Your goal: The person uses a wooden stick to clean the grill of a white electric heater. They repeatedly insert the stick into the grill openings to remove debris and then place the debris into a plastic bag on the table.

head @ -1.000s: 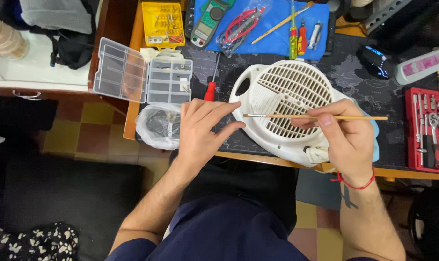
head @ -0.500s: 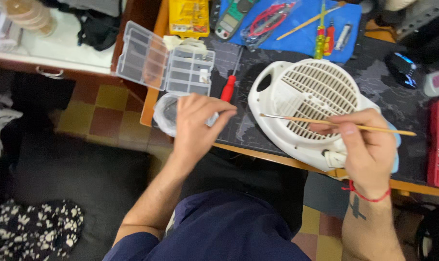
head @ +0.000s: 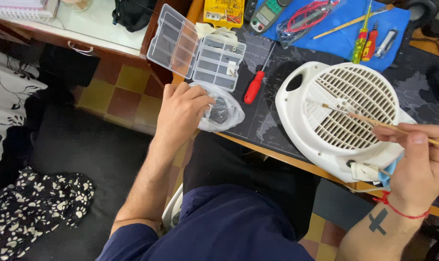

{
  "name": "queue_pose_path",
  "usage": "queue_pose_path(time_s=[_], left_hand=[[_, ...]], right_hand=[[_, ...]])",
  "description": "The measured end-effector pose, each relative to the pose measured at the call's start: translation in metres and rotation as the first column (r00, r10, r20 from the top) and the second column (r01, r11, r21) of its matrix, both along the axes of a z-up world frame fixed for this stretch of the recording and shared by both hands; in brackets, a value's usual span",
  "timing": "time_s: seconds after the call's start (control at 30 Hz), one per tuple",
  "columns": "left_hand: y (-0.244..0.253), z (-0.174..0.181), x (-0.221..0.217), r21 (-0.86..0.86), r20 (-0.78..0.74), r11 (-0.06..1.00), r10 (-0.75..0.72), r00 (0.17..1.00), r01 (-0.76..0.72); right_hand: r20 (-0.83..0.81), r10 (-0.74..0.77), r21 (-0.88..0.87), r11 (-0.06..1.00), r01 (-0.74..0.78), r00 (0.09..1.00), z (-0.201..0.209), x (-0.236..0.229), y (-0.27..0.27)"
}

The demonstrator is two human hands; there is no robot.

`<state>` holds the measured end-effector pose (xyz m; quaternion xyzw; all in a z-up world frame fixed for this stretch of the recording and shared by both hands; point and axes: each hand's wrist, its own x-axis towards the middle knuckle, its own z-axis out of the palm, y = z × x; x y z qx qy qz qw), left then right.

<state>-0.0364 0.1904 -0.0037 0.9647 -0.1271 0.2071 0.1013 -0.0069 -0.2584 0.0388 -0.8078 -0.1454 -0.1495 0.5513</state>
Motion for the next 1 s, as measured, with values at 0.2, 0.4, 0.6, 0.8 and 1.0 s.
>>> queue_pose_path(time_s=[0.2,0.4,0.6,0.8,1.0], left_hand=[[-0.005,0.007,0.003,-0.075,0.056,0.997,-0.012,0.998,0.016],[-0.011,0.011,0.004,-0.074,0.004,0.997,0.02,1.0,-0.02],[-0.065,0.032,0.006,-0.389,0.045,0.907,-0.156,0.987,0.161],[-0.127,0.027,0.019,-0.596,0.055,0.735,-0.366,0.929,0.325],[-0.166,0.019,0.036,-0.684,-0.055,0.685,-0.393,0.918,0.252]], right_hand=[[0.051,-0.033,-0.052,0.998,0.036,0.998,0.013,0.0,0.004],[0.016,-0.087,0.035,0.996,0.087,0.996,0.005,0.002,-0.007],[0.052,-0.195,0.104,0.976,0.189,0.979,0.004,0.005,-0.019],[0.121,-0.184,0.151,0.975,0.165,0.975,0.01,0.01,-0.02],[0.186,-0.112,-0.029,0.992,0.119,0.976,0.04,0.017,-0.004]])
